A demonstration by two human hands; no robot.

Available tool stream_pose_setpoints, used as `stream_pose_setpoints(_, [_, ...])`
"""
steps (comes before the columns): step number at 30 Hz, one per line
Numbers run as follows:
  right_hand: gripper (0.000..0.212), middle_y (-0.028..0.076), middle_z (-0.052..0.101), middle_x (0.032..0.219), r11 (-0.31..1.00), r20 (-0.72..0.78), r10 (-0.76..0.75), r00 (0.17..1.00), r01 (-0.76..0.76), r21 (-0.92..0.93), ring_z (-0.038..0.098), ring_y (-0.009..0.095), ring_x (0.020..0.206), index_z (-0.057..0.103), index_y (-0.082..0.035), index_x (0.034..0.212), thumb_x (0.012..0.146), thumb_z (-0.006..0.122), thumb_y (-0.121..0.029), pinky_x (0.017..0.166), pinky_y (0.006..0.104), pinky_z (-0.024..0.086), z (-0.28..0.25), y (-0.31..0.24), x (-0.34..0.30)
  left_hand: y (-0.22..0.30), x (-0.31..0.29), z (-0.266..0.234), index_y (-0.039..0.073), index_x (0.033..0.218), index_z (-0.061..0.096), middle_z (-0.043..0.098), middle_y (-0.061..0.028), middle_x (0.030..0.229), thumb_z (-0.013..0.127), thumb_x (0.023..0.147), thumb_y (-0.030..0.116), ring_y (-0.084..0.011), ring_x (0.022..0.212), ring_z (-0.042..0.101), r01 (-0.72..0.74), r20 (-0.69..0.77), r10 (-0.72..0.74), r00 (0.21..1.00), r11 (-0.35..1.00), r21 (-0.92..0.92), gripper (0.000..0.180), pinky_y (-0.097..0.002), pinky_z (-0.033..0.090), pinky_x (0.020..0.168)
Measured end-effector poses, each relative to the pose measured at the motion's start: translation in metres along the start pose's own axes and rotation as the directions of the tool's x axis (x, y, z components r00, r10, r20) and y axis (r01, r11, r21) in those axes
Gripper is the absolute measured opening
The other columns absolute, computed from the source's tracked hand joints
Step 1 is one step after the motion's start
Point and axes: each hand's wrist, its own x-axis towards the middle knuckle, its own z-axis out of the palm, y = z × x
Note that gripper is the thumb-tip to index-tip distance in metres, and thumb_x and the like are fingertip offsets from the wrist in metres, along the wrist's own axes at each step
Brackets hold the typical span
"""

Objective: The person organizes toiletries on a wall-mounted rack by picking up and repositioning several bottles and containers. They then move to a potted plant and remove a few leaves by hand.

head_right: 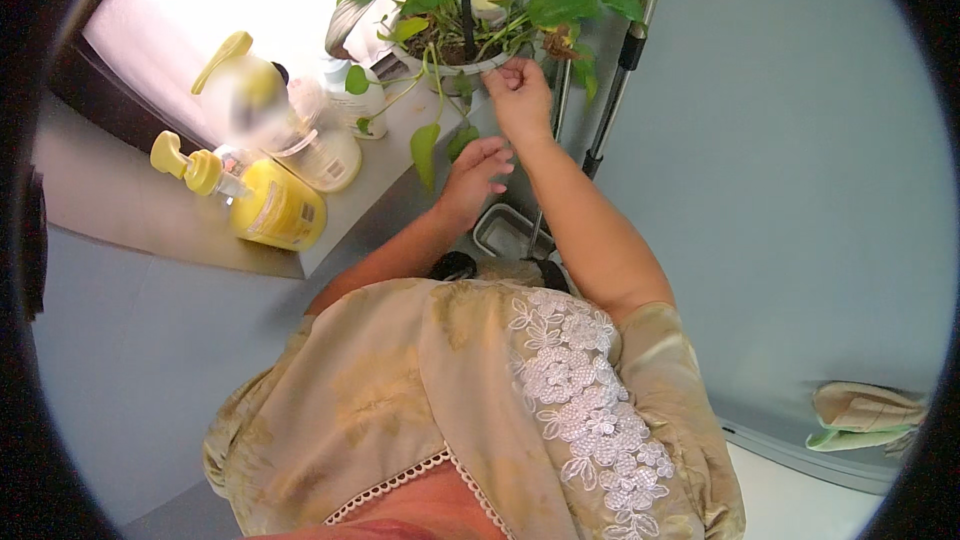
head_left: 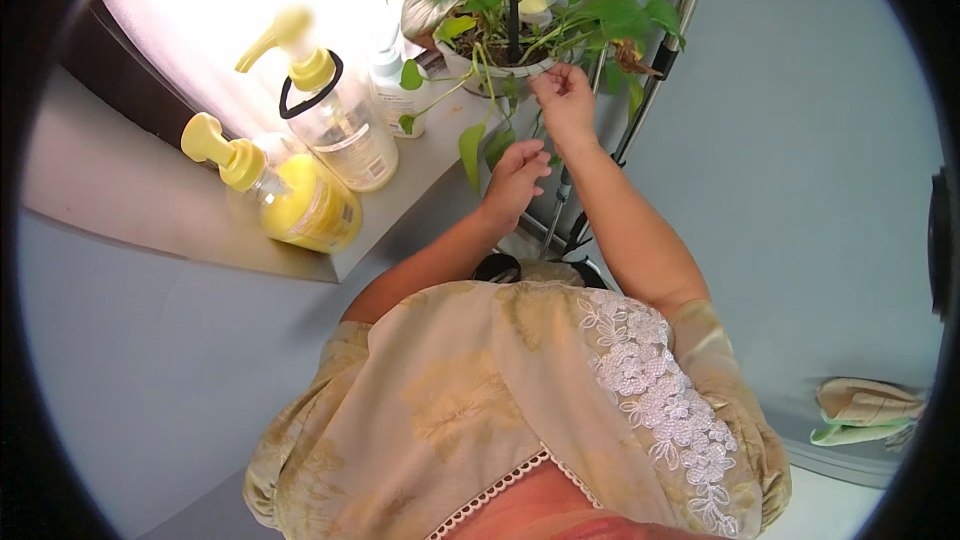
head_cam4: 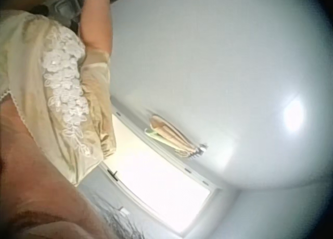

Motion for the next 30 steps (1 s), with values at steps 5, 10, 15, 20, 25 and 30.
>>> stream_pose_setpoints(5, [0.011,0.001,0.055,0.075,0.992,0.099,0.072,0.993,-0.081,0.099,0.054,0.01,0.069,0.056,-0.002,0.084,0.084,0.064,-0.01,0.063,0.024,0.046,0.0,-0.001,0.001,0.004,0.001,-0.005,0.007,0.116,0.052,0.058,-0.0028,0.112,0.056,0.089,0.025,-0.0124,0.093,0.054,0.003,0.053,-0.008,0.999,0.997,0.083,0.033,-0.0292,0.044,0.072])
stream_pose_setpoints(10, [0.007,0.002,0.058,0.076,0.988,0.144,0.08,0.986,-0.097,0.118,0.056,0.011,0.07,0.057,-0.002,0.084,0.087,0.06,-0.008,0.064,0.0252,0.048,-0.004,-0.007,-0.002,0.004,0.001,-0.005,0.006,0.114,0.054,0.059,-0.0022,0.107,0.057,0.089,0.026,-0.0123,0.091,0.055,-0.005,0.089,-0.002,0.996,0.997,0.079,0.032,-0.0286,0.044,0.071])
stream_pose_setpoints(15, [0.014,0.004,0.061,0.082,0.978,0.139,0.197,0.971,-0.203,0.036,0.06,0.014,0.074,0.056,-0.002,0.096,0.085,0.062,-0.008,0.065,0.0263,0.049,-0.013,-0.006,-0.005,0.007,0.002,-0.008,0.007,0.112,0.055,0.061,-0.0022,0.104,0.057,0.089,0.025,-0.0123,0.089,0.056,-0.011,0.08,0.002,0.997,0.994,0.109,0.029,-0.0283,0.044,0.07])
stream_pose_setpoints(20, [0.039,0.008,0.061,0.082,0.958,0.12,0.178,0.977,-0.2,0.204,0.059,0.015,0.069,0.046,0.003,0.109,0.08,0.07,-0.008,0.056,0.0255,0.046,-0.001,-0.017,-0.006,0.002,0.002,-0.01,0.007,0.112,0.056,0.061,-0.0021,0.104,0.058,0.089,0.025,-0.0118,0.088,0.057,0.003,0.07,-0.009,0.998,0.996,0.084,0.029,-0.0277,0.045,0.069])
stream_pose_setpoints(25, [0.039,0.009,0.061,0.082,0.96,0.108,0.179,0.978,-0.197,0.197,0.061,0.017,0.07,0.046,0.003,0.107,0.079,0.071,-0.007,0.056,0.0274,0.048,0.002,-0.017,-0.003,0.003,-0.002,-0.011,0.006,0.112,0.056,0.061,-0.0029,0.105,0.059,0.089,0.025,-0.0122,0.088,0.057,-0.003,0.072,-0.003,0.997,0.996,0.085,0.029,-0.0272,0.044,0.069])
stream_pose_setpoints(30, [0.023,0.007,0.061,0.085,0.96,0.114,0.186,0.976,-0.205,0.192,0.064,0.019,0.074,0.051,0.001,0.099,0.083,0.066,-0.007,0.06,0.0272,0.053,-0.005,-0.012,0.003,0.001,-0.004,-0.011,0.006,0.114,0.056,0.062,-0.0037,0.105,0.057,0.09,0.026,-0.0123,0.089,0.057,0.001,0.064,-0.005,0.998,0.998,0.066,0.03,-0.0266,0.044,0.069])
